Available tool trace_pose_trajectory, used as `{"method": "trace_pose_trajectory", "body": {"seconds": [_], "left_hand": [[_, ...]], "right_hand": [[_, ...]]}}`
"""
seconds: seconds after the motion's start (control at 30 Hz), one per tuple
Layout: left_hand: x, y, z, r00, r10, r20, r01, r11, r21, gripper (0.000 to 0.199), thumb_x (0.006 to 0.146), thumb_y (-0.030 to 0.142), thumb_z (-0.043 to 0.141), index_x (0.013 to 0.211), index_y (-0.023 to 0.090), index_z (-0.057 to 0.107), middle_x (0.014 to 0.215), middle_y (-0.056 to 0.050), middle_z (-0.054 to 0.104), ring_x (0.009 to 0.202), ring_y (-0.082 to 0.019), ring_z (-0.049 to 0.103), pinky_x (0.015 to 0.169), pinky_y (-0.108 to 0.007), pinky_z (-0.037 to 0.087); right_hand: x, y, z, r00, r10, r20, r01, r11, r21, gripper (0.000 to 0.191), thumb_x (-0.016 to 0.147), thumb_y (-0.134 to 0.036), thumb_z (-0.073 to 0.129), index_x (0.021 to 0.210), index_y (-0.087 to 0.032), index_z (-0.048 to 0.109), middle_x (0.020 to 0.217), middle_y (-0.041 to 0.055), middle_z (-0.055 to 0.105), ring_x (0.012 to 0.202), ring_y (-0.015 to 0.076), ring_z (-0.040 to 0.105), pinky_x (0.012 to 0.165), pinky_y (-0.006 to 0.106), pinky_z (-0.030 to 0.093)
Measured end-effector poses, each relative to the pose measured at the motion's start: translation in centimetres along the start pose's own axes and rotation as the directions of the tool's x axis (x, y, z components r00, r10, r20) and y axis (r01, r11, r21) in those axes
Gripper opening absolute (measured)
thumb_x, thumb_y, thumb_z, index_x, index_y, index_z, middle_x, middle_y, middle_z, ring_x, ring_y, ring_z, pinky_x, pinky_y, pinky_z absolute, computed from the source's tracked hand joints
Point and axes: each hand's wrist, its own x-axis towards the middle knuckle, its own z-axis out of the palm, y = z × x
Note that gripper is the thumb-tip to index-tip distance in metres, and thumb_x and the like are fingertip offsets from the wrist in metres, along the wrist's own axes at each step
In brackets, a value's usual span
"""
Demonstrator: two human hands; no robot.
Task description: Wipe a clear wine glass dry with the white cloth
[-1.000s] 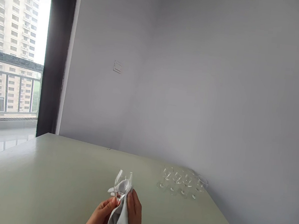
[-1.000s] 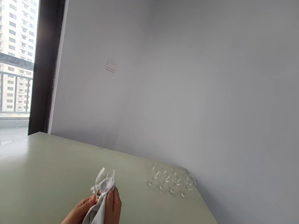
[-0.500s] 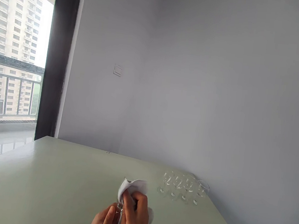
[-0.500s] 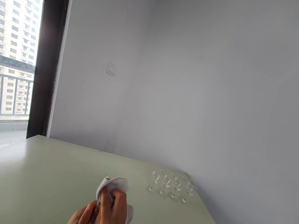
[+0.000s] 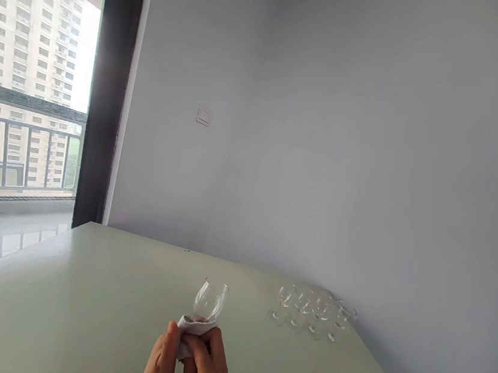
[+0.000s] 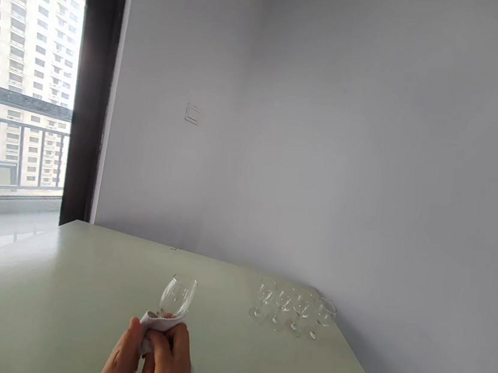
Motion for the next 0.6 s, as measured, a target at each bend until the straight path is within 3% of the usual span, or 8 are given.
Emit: {"method": "trace_pose_trajectory", "body": {"seconds": [0.13,0.23,0.37,0.43,0.53,0.6], "left_hand": [[-0.3,1.0,0.6,0.995,0.061,0.078,-0.061,0.998,-0.007,0.052,0.073,0.066,0.047,0.081,0.019,0.069,0.074,-0.003,0.065,0.076,-0.021,0.054,0.074,-0.028,0.044],[-0.3,0.9,1.2,0.987,0.058,0.151,-0.049,0.997,-0.061,0.046,0.072,0.061,0.053,0.078,0.018,0.067,0.066,-0.001,0.059,0.065,-0.016,0.051,0.061,-0.024,0.041],[0.3,-0.4,1.6,0.959,-0.136,0.249,0.182,0.968,-0.171,0.039,0.062,0.053,0.069,0.066,0.016,0.059,0.054,0.005,0.044,0.050,-0.008,0.040,0.046,-0.019,0.030],[0.5,-1.0,1.7,0.946,-0.201,0.252,0.260,0.938,-0.228,0.040,0.058,0.052,0.073,0.068,0.016,0.058,0.052,0.006,0.043,0.048,-0.007,0.040,0.045,-0.018,0.030],[0.9,-1.3,1.6,0.963,-0.184,0.196,0.227,0.947,-0.228,0.045,0.056,0.054,0.074,0.078,0.018,0.059,0.050,0.008,0.043,0.045,-0.006,0.040,0.044,-0.018,0.029],[1.0,-1.3,1.4,0.977,-0.159,0.145,0.183,0.967,-0.176,0.049,0.058,0.057,0.071,0.087,0.019,0.061,0.049,0.008,0.045,0.042,-0.007,0.039,0.043,-0.018,0.029]], "right_hand": [[0.3,-0.3,-0.8,0.991,0.057,0.123,-0.074,0.987,0.143,0.033,0.067,-0.010,0.042,0.084,-0.024,0.067,0.095,0.0069,0.059,0.087,0.0192,0.061,0.069,0.027,0.051],[0.2,-0.1,-1.4,0.982,0.073,0.175,-0.089,0.992,0.087,0.033,0.061,-0.009,0.043,0.077,-0.024,0.067,0.092,0.0055,0.061,0.076,0.0181,0.063,0.062,0.026,0.051],[-0.2,0.4,-1.4,0.986,0.064,0.156,-0.065,0.998,-0.002,0.043,0.051,-0.008,0.044,0.081,-0.026,0.069,0.106,0.0050,0.065,0.084,0.0228,0.065,0.069,0.030,0.050],[-0.1,0.6,-1.9,0.971,0.115,0.210,-0.122,0.992,0.023,0.037,0.049,-0.009,0.043,0.068,-0.025,0.069,0.102,0.0030,0.067,0.081,0.0215,0.065,0.066,0.028,0.048],[0.8,0.8,-3.6,0.879,0.311,0.360,-0.374,0.919,0.121,0.024,0.049,-0.010,0.040,0.047,-0.022,0.060,0.070,-0.0008,0.064,0.061,0.0141,0.058,0.053,0.022,0.039],[1.9,1.0,-5.2,0.799,0.432,0.418,-0.557,0.794,0.244,0.019,0.052,-0.011,0.042,0.046,-0.019,0.059,0.055,-0.0035,0.052,0.050,0.0100,0.047,0.047,0.020,0.031]]}}
